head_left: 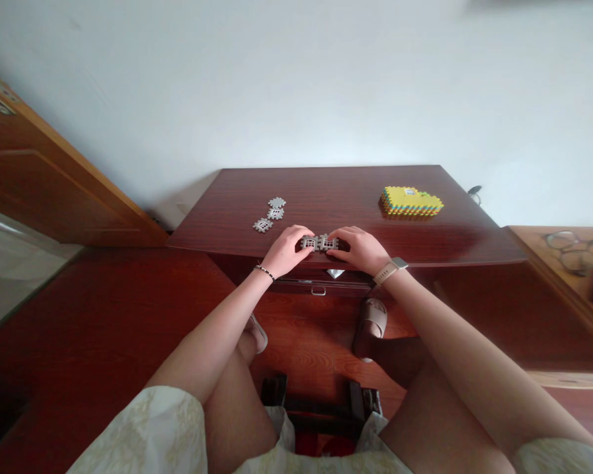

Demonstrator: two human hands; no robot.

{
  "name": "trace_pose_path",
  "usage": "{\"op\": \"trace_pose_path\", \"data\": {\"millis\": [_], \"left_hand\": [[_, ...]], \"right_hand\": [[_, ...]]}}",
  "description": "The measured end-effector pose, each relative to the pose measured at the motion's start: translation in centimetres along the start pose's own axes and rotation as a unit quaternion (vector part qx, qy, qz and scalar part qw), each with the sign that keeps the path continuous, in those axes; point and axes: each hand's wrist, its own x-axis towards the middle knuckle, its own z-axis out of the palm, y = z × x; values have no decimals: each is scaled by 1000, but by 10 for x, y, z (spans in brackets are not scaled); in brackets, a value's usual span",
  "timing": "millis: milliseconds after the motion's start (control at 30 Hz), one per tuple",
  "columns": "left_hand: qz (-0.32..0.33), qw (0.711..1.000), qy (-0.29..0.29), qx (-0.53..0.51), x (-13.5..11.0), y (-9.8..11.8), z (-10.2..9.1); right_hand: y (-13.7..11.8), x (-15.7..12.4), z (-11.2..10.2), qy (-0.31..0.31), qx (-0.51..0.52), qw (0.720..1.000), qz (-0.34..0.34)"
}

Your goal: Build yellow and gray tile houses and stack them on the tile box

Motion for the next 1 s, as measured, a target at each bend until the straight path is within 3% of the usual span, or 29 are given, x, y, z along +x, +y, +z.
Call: {"op": "trace_pose_path", "data": {"millis": [233, 1000], "left_hand": [[15, 998, -42, 44, -1, -6, 6], [-1, 998, -44, 39, 0, -4, 6]], "right_hand": [[6, 1, 4, -7, 14, 1000, -22], [11, -1, 4, -5, 36, 999, -39]]}}
